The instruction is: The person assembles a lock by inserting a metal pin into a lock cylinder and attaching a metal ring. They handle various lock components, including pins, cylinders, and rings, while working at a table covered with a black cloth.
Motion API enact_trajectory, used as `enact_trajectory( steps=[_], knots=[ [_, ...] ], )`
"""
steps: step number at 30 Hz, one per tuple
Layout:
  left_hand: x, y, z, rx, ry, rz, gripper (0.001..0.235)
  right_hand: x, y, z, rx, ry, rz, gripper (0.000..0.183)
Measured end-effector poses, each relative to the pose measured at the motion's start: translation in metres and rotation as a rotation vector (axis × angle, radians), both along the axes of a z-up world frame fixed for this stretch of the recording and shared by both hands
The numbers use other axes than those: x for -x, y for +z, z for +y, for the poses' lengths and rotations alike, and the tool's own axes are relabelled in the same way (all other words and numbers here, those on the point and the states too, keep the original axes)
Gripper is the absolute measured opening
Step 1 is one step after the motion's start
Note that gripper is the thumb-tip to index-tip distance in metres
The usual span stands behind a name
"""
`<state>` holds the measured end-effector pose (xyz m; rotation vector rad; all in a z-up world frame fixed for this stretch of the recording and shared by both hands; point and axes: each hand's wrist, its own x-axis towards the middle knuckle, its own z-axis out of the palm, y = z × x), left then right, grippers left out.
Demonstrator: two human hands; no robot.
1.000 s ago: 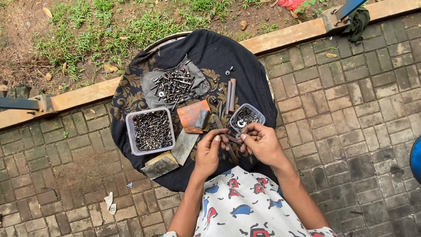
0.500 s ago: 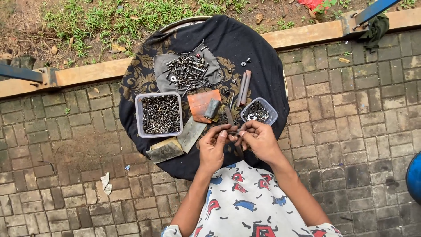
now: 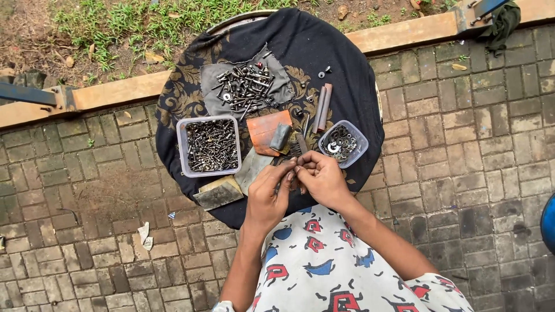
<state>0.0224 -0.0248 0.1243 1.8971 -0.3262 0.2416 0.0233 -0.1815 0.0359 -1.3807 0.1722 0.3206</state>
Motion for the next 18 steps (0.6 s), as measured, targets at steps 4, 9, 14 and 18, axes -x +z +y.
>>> enact_trajectory(
  steps=[4, 9, 14, 18],
  knots=[
    [0.002, -0.008, 0.006, -0.084, -0.004, -0.033, 0.020, -0.002, 0.004, 0.004, -0.012, 0.011, -0.006, 0.009],
    [0.011, -0.025, 0.007, -0.289, 0.007, -0.096, 0.026, 0.001, 0.007, 0.006, -0.024, 0.036, -0.015, 0.012],
    [0.010, -0.013, 0.017, -0.042, 0.023, 0.072, 0.042, 0.001, 0.000, 0.005, -0.083, 0.015, 0.004, 0.009],
    [0.015, -0.038, 0.028, 0.078, 0.066, 0.238, 0.032, 0.001, 0.002, 0.006, -0.108, -0.003, 0.006, 0.009]
  ],
)
